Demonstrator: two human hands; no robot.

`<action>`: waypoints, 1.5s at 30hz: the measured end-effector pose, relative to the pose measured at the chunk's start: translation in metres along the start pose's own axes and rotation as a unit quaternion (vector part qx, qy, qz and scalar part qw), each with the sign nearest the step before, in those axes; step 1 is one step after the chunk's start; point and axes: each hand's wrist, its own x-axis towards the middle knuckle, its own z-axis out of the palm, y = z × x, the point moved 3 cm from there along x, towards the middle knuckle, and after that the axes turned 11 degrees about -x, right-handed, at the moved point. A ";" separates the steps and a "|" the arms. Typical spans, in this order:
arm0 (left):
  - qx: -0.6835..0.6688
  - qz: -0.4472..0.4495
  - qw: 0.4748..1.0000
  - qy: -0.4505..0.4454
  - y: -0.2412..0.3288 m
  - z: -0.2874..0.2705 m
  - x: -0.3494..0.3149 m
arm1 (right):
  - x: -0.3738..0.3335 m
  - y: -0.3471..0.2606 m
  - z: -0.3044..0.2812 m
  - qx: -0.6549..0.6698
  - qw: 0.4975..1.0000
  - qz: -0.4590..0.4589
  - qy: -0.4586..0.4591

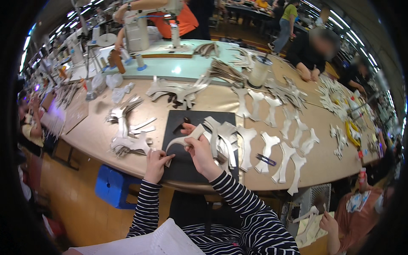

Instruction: The person trims the edges of light-colored leather pieces using a small knife on a black cutting board. They repeatedly pick up pieces, trim edges, and place them back on the table or into a stack.

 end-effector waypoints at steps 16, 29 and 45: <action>-0.531 -0.279 0.780 0.179 0.111 -0.013 -0.008 | -0.082 -0.032 0.007 -0.389 0.920 -0.003 -0.046; -0.510 -0.322 0.786 0.136 0.084 -0.009 -0.031 | -0.065 0.004 -0.005 -0.368 0.922 0.110 -0.050; -0.133 -0.147 0.977 0.074 -0.012 -0.012 -0.023 | -0.030 0.039 -0.017 -0.514 0.845 0.123 -0.077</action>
